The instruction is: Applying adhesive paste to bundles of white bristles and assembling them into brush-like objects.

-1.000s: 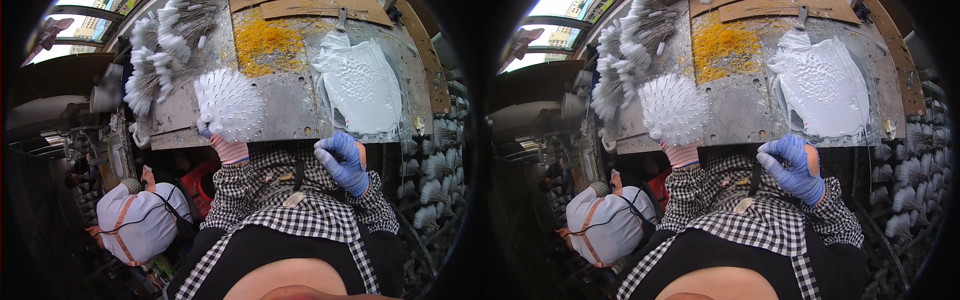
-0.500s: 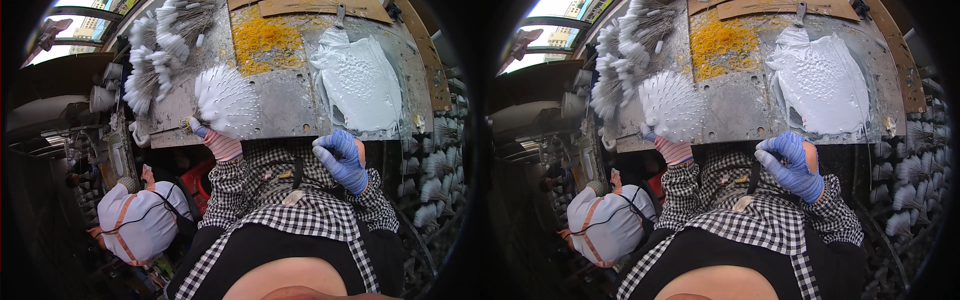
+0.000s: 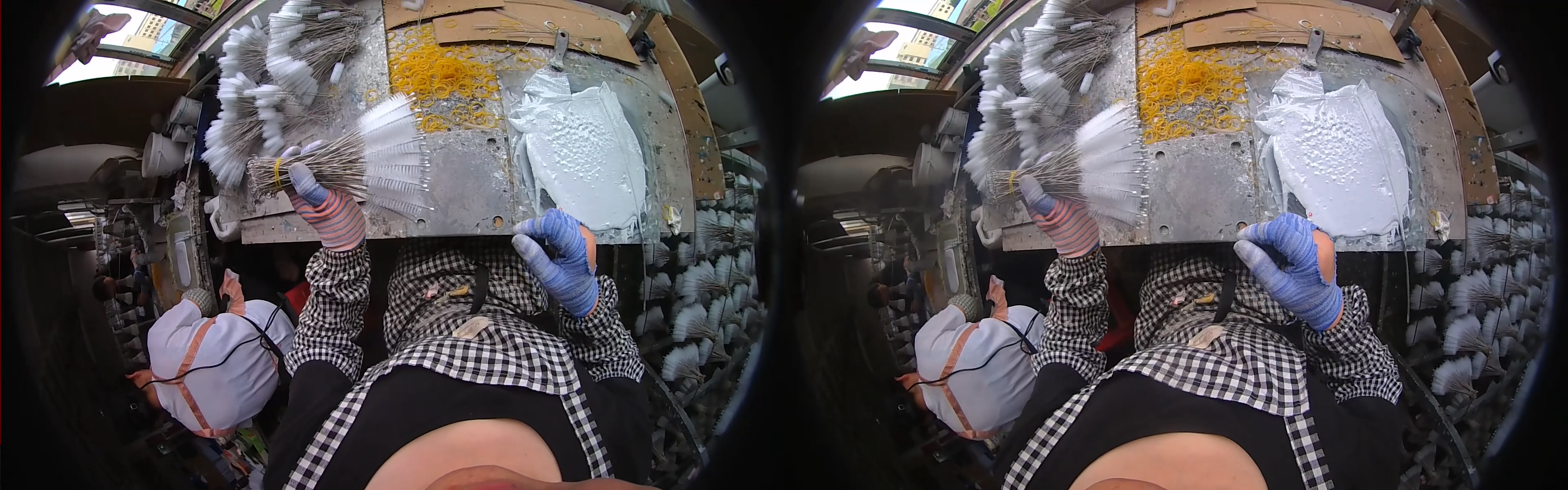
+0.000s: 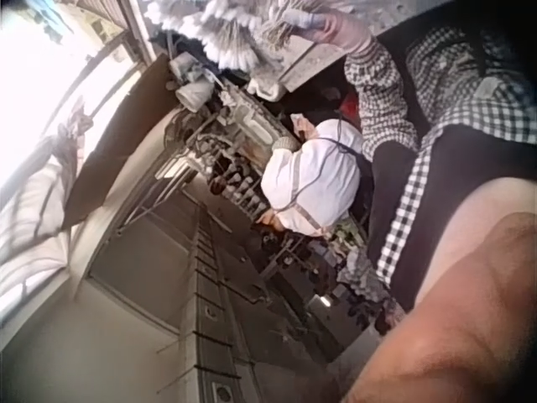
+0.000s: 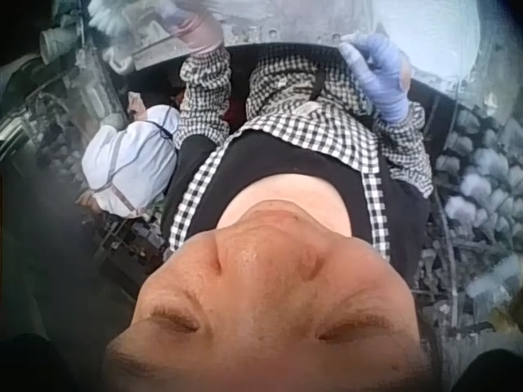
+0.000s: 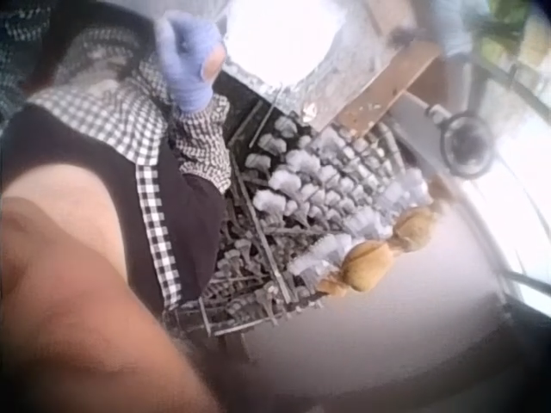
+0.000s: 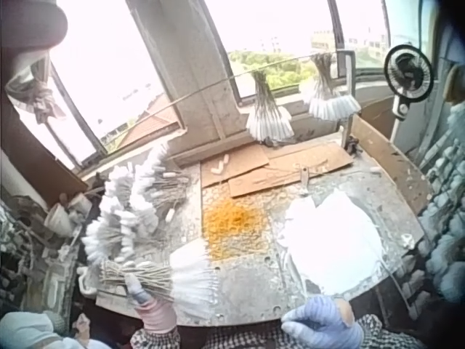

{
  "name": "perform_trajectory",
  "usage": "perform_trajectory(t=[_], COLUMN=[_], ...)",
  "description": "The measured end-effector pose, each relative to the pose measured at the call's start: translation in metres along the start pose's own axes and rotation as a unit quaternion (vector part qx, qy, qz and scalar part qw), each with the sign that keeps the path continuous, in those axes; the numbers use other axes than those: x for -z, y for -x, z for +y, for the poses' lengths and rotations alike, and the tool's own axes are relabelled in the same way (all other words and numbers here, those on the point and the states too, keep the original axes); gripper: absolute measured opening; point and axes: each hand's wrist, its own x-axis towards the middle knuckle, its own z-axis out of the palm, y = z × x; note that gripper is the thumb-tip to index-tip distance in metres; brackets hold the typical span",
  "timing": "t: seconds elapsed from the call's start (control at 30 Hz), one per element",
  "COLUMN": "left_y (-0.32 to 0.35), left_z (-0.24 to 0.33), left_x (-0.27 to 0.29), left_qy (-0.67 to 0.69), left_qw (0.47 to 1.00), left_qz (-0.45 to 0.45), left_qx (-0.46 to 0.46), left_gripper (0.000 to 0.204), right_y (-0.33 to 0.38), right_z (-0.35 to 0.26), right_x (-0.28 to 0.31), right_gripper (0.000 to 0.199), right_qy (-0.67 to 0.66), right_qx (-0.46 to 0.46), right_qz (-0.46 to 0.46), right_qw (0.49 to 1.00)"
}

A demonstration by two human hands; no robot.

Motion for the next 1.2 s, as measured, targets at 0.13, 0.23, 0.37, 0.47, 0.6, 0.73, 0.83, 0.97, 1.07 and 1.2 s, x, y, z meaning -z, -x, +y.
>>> perform_trajectory(t=[0.13,0.23,0.37,0.47,0.6,0.73,0.83,0.97,1.07,1.2], left_y=[-0.020,-0.023,-0.009,-0.034,-0.009,0.042,0.049,0.084,0.058,-0.012], left_z=[-0.007,0.011,0.041,0.059,0.003,-0.073,-0.095,-0.144,-0.112,0.023], left_x=[0.008,-0.008,-0.042,-0.055,-0.054,-0.032,-0.019,0.002,0.006,-0.057], left_qy=[-0.066,-0.051,-0.144,-0.537,-0.737,-0.762,-0.748,-0.721,-0.737,-0.635], left_qw=[0.994,0.982,0.919,0.586,0.245,0.076,0.105,0.520,0.248,0.409], left_qz=[-0.063,-0.170,-0.344,-0.542,-0.517,-0.521,-0.496,-0.434,-0.494,-0.541], left_qx=[-0.064,-0.060,-0.129,-0.275,-0.359,-0.377,-0.428,-0.148,-0.388,-0.371], left_gripper=[0.036,0.035,0.033,0.034,0.038,0.038,0.040,0.044,0.044,0.033], right_y=[-0.012,-0.016,-0.017,-0.015,-0.011,-0.013,-0.014,-0.025,-0.049,-0.109], right_z=[-0.007,-0.016,-0.018,-0.014,-0.010,-0.023,-0.022,-0.022,-0.029,-0.055], right_x=[0.001,0.007,0.012,0.007,-0.002,0.001,0.005,0.012,0.017,0.022], right_gripper=[0.012,0.012,0.011,0.011,0.011,0.011,0.011,0.011,0.011,0.011], right_qy=[0.027,0.020,0.040,0.047,0.028,0.033,0.033,0.061,0.082,0.064], right_qx=[0.033,0.003,-0.008,-0.002,0.018,0.034,0.043,0.053,0.104,0.198], right_qz=[-0.015,-0.018,-0.006,0.000,-0.005,-0.020,-0.013,-0.006,-0.005,0.037], right_qw=[0.999,1.000,0.999,0.999,0.999,0.999,0.998,0.997,0.991,0.977])
